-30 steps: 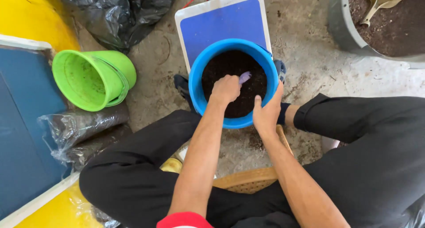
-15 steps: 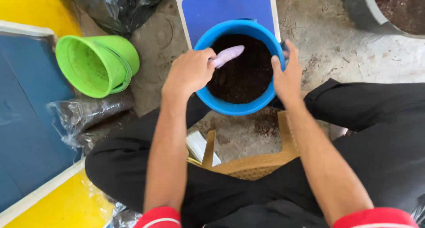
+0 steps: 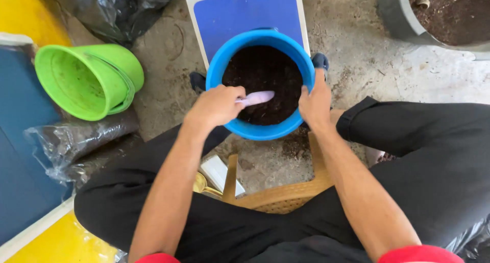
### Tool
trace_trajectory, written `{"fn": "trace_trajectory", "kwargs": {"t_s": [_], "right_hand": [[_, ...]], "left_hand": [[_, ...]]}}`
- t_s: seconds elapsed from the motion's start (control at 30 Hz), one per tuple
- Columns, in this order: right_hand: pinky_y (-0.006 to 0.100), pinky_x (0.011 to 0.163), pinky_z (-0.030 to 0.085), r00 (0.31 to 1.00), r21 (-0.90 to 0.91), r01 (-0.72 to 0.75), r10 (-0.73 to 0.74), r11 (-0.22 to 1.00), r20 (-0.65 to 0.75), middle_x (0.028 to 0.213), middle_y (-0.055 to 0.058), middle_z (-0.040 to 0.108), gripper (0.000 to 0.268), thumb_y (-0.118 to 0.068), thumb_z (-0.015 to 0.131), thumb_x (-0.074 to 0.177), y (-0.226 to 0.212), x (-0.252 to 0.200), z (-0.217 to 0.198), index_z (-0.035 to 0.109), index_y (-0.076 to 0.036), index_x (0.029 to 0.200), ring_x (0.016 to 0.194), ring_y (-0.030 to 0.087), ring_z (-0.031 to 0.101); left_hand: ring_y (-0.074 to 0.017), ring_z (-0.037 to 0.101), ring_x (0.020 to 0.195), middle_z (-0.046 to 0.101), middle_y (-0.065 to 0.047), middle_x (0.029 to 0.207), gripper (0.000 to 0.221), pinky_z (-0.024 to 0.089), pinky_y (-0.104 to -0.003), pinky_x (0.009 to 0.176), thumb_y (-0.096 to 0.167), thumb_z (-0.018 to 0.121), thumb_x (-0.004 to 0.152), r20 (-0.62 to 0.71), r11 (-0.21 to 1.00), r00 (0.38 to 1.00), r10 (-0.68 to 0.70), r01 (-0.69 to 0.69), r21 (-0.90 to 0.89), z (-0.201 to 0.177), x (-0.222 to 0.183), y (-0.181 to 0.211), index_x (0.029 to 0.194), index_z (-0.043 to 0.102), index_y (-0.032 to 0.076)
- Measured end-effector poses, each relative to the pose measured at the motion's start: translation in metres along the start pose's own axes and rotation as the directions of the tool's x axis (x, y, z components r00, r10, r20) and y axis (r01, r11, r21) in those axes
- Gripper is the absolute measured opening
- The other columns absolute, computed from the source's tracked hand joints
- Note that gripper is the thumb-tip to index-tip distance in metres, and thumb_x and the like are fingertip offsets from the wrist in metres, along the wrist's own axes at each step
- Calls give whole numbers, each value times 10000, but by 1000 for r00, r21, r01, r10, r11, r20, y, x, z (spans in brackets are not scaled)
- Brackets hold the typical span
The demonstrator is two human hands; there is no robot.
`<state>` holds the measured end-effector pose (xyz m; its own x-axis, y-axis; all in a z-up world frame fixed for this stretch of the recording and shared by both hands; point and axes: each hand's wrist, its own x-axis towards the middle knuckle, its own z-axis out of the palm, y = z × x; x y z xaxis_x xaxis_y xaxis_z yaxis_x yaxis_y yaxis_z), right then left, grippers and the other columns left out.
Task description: Scooping soil into plastic bags, measuring and mixing components, and checking weights using a digital scale.
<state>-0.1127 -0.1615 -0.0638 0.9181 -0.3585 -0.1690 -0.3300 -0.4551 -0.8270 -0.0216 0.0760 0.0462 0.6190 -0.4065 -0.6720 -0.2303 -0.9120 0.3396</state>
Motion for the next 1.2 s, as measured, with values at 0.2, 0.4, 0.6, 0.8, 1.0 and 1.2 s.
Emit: {"fn": "trace_trajectory", "kwargs": {"t_s": [0.2,0.4,0.6,0.8,1.0,1.2], "right_hand": [[508,920,537,969,-32,64,-55,997,242,1094,230,725,314,-144,647,1040,-14,49,-5,599,-100,1347,1084,452,700],[476,1088,454,983,143,-60,83,988,-164,1395,269,603,558,-119,679,1013,-8,-39,21,408,-33,1493,1294,429,612],[487,1054,451,975,53,-184,189,981,-117,1378,291,602,727,69,557,896,9,-57,22,291,-36,1564,1272,473,598],[456,1036,502,984,89,26,-42,996,174,1290,273,650,599,9,592,934,-18,21,-13,437,-40,1510,1233,435,650],[505,1014,490,990,67,44,-34,997,-139,1291,302,650,511,-66,685,988,-6,-40,26,453,5,1437,1186,464,654],[546,926,503,991,29,-83,85,996,-103,1126,319,682,546,24,571,943,1,-33,26,347,-8,1440,1078,515,654]], "left_hand": [[-334,727,968,765,-89,1008,180,562,-492,835,299,668,930,-159,991,982,-100,85,-99,-59,7,29,1061,767,225],[-423,702,943,730,-202,992,259,558,-547,796,171,680,865,-246,996,969,-29,8,-86,68,100,29,1120,675,125],[-416,701,935,729,-185,973,219,542,-555,792,219,674,923,-71,998,997,36,-40,-47,37,42,16,1125,683,137],[-363,703,940,749,-133,982,178,541,-522,792,285,685,899,-34,996,999,-43,45,82,-58,-13,21,1041,745,196],[-380,720,845,747,-159,897,295,569,-504,728,129,746,691,-329,998,944,33,-10,70,72,120,37,986,737,148],[-378,731,927,754,-150,968,321,577,-509,790,122,689,814,-266,998,962,68,-64,23,64,87,22,1134,683,150]]}}
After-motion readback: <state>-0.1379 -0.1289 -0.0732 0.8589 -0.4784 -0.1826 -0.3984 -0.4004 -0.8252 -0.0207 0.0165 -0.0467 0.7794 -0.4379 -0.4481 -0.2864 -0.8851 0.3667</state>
